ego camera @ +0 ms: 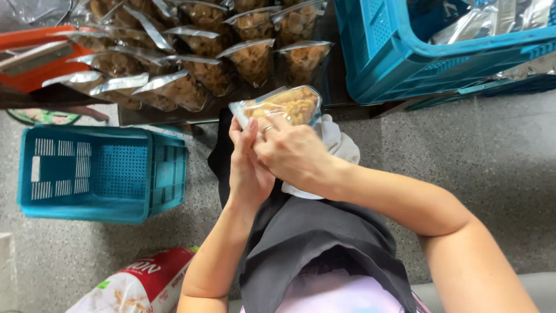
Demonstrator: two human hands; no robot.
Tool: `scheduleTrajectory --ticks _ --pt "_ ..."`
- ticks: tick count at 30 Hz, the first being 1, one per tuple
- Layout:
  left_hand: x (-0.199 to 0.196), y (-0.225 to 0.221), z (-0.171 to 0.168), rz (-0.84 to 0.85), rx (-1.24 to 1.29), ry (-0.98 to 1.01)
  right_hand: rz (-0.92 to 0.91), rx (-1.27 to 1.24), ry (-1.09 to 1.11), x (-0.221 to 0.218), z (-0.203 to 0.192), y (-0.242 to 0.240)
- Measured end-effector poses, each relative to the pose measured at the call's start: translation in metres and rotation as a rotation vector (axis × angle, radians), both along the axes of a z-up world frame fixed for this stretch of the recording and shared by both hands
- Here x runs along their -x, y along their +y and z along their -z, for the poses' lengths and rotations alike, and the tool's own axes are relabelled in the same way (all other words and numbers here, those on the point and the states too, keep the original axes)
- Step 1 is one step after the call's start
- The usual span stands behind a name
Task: The person sits on the floor and repeatedly wipes sealed snack packages with a white cloth. They pick up each package, wipe the exterior, and place it back on the table.
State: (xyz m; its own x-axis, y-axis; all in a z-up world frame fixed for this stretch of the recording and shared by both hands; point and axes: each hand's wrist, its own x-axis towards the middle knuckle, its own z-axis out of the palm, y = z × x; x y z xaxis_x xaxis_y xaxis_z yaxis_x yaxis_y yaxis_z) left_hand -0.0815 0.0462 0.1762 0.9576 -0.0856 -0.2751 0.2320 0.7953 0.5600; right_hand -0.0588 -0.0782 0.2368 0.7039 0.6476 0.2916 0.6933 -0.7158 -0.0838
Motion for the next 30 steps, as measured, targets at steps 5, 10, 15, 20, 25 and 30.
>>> scheduleTrajectory --ticks 5,10,15,20,25,30 --pt "0.003 0.029 0.07 -0.107 -0.154 0.099 -0.187 -0.25 0.172 0.026 0.07 -0.001" --pt "0.003 0.084 0.084 0.026 -0.047 0.22 -0.035 -0.056 0.503 0.077 0.123 -0.048" --pt "0.0 0.104 0.079 0.045 -0.035 0.216 0.013 0.009 0.346 0.088 0.17 -0.064" --pt "0.003 0.097 0.072 0.118 -0.032 0.1 0.569 -1.138 0.873 0.079 0.149 -0.156" --pt "0.015 0.069 0.083 0.2 -0.043 0.163 0.6 -2.132 1.025 0.069 0.167 -0.247" --pt "0.017 0.034 0.111 0.302 0.062 0.229 0.756 -2.052 1.047 0.079 0.181 -0.252"
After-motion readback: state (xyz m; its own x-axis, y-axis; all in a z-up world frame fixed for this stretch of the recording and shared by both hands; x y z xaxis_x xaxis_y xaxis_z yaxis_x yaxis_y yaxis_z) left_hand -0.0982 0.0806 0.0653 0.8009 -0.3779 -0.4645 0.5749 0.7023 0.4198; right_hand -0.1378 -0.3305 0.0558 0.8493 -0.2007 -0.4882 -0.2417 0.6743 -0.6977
